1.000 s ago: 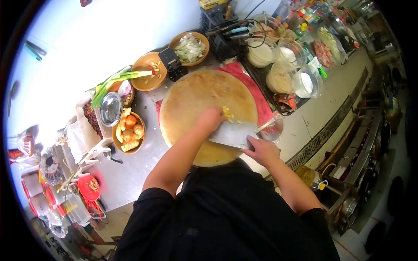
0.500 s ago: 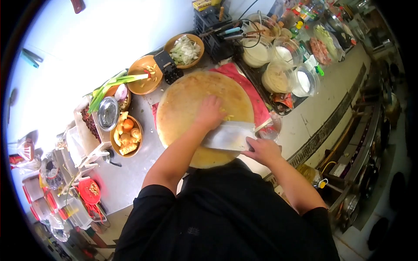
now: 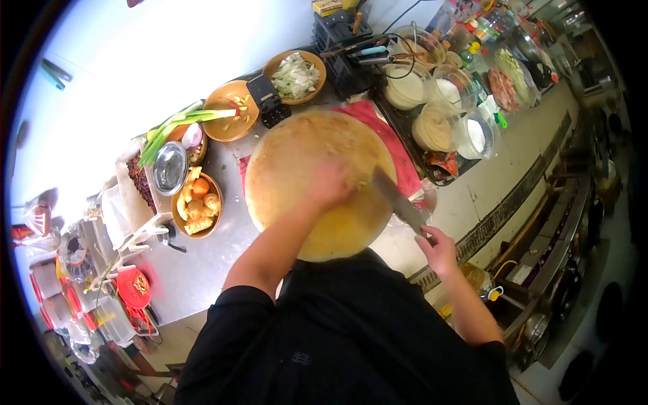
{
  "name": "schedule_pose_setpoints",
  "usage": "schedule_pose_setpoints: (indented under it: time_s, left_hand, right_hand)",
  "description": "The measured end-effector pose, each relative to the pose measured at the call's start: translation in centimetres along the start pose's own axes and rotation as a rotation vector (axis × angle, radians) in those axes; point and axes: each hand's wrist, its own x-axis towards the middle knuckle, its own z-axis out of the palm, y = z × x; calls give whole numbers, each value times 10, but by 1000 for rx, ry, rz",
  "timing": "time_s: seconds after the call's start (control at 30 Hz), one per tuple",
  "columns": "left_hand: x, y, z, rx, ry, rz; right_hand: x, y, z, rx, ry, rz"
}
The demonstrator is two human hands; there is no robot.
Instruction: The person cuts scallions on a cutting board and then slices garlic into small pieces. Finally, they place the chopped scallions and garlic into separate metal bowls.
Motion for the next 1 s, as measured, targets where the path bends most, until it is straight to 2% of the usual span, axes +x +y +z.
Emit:
schedule_pose_setpoints:
  time_s: [0.03, 0.07, 0.1, 0.2, 0.23, 0.3, 0.4, 0.47, 0.5, 0.57, 0.6, 0.67, 0.7, 0.77, 0.8, 0.83, 0.87, 0.93, 0.97, 1.0]
  left_hand:
    - [-4, 11, 9, 0, 4, -5]
    - [-7, 21, 16, 61, -53, 81]
    - [-9, 23, 22, 122, -111, 168]
    - [-10, 7, 32, 123, -41, 204]
    - [-15, -6, 39, 126, -40, 200]
    - [-22, -28, 37, -60, 12, 156]
    - [-35, -37, 13, -15, 80, 145]
    - [-41, -44, 3, 45, 25, 120]
    - [-46, -50, -4, 92, -39, 101]
    - [-53, -46, -10, 127, -14, 62]
    - [-53, -42, -10, 146, 2, 42]
    - [-58, -49, 9, 119, 167, 39]
    - [-56, -43, -4, 148, 177, 11]
    - [-50, -25, -44, 69, 404, 33]
    - [-56, -33, -52, 85, 411, 21]
    - [-61, -43, -59, 35, 470, -116]
    - [-66, -54, -67, -19, 528, -248]
    - [-81, -78, -131, 227, 642, -330]
    - [-82, -87, -164, 336, 663, -502]
    - [-95, -98, -200, 291, 627, -548]
  right_hand:
    - [0, -1, 5, 123, 42, 80]
    - [1, -2, 9, 248, 84, 162]
    - [3, -4, 11, 245, 81, 160]
    - [11, -8, 15, 339, 54, 251]
    - [13, -8, 19, 316, 47, 229]
    - [19, -10, 28, 295, 33, 202]
    - [30, -20, 43, 218, 53, 100]
    - [39, -39, 53, -6, 160, -84]
    - [47, -45, 58, -2, 144, -108]
    - [62, -56, 70, -235, 128, -66]
    - [71, -54, 78, -229, 111, -77]
    - [88, -46, 91, -256, 97, -162]
    - [93, -43, 96, -289, 108, -207]
    - [100, -42, 98, -287, 65, -247]
    - [103, -37, 96, -334, 35, -298]
    - [102, -41, 97, -382, 7, -344]
    - [99, -44, 95, -380, -34, -264]
    - [97, -43, 96, -436, -14, -307]
    - [96, -41, 94, -495, 11, -342]
    - [98, -37, 94, -501, 40, -386]
